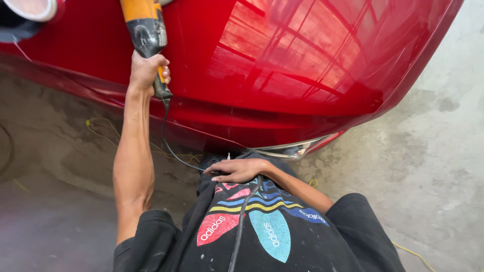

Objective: The person uses a rotary polisher to buff the rear quarter panel of a red car. They apply a liquid from a small container onto the panel, then continue polishing with the machine, moving it across the surface in overlapping passes.

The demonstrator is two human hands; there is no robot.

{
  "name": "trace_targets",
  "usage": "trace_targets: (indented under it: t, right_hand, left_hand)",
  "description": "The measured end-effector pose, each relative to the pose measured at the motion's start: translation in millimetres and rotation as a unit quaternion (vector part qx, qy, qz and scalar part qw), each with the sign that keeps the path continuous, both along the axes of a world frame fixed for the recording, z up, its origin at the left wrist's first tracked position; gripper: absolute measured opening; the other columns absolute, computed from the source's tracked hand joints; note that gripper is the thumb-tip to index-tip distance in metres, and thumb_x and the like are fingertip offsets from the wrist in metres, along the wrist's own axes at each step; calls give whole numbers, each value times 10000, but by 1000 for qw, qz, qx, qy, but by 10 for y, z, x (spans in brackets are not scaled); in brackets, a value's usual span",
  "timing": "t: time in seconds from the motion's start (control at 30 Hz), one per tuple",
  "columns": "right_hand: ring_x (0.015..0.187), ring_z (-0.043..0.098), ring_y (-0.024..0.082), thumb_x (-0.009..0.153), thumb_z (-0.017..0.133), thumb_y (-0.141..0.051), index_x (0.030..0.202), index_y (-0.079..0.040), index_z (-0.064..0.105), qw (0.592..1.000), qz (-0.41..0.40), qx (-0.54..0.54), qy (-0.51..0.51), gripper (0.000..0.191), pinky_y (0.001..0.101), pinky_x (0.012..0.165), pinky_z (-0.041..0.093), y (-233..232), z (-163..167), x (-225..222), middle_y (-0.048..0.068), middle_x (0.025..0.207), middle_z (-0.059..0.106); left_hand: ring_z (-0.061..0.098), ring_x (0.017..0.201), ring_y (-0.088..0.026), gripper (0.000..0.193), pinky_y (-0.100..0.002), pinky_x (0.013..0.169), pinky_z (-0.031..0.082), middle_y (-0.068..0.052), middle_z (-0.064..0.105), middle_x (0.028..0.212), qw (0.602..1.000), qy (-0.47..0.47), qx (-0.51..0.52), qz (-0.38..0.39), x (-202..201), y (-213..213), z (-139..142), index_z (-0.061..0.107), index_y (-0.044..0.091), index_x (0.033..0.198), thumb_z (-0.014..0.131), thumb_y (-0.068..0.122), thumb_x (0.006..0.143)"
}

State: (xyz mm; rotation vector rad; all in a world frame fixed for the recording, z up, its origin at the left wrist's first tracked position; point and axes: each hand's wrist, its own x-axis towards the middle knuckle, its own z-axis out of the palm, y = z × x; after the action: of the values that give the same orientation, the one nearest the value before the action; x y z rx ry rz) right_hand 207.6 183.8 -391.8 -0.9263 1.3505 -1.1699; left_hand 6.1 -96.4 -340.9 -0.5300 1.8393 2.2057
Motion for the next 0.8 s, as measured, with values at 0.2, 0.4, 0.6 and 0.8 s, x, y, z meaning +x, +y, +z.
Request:
trace_targets:
  t: [0.2, 0.4, 0.6, 0.8]
  right_hand:
    - [1402, 457, 329, 1073, 433, -464, 1512, -100, 463, 999, 24, 24, 23, 570, 412, 1174, 350, -51, 72, 256, 182, 1446, 551]
    - [1390, 475, 343, 1074, 423, -472, 1537, -107, 435, 998, 57, 21, 25, 590, 413, 1175, 369, -154, 75, 445, 189, 1432, 536]
    - [1368, 483, 356, 1034, 424, -534, 1534, -123, 425, 996, 55, 66, 36, 648, 427, 1137, 385, -448, 38, 523, 174, 1413, 585]
    - [1309, 593, 304, 1025, 455, -559, 1515, -89, 418, 998, -2, 56, -15, 679, 404, 1091, 462, -580, -39, 482, 162, 1384, 637]
  left_hand:
    - [557, 423, -160, 359, -330, 350, 464, -69, 547, 597, 996, -60, -50, -46, 742, 386, -21, 469, 30, 1051, 652, -92, 767]
    - [560, 428, -137, 522, -311, 353, 466, -62, 581, 666, 988, -68, -46, -129, 1406, 921, 9, 453, 4, 1215, 656, -96, 744]
    - [551, 419, -133, 626, -308, 343, 453, -63, 578, 705, 980, -78, -42, -178, 1553, 796, 35, 394, 34, 1283, 649, -106, 728]
    - [561, 424, -161, 608, -329, 342, 458, -69, 564, 663, 989, -68, -56, -116, 1429, 498, -10, 363, 69, 1249, 643, -120, 744]
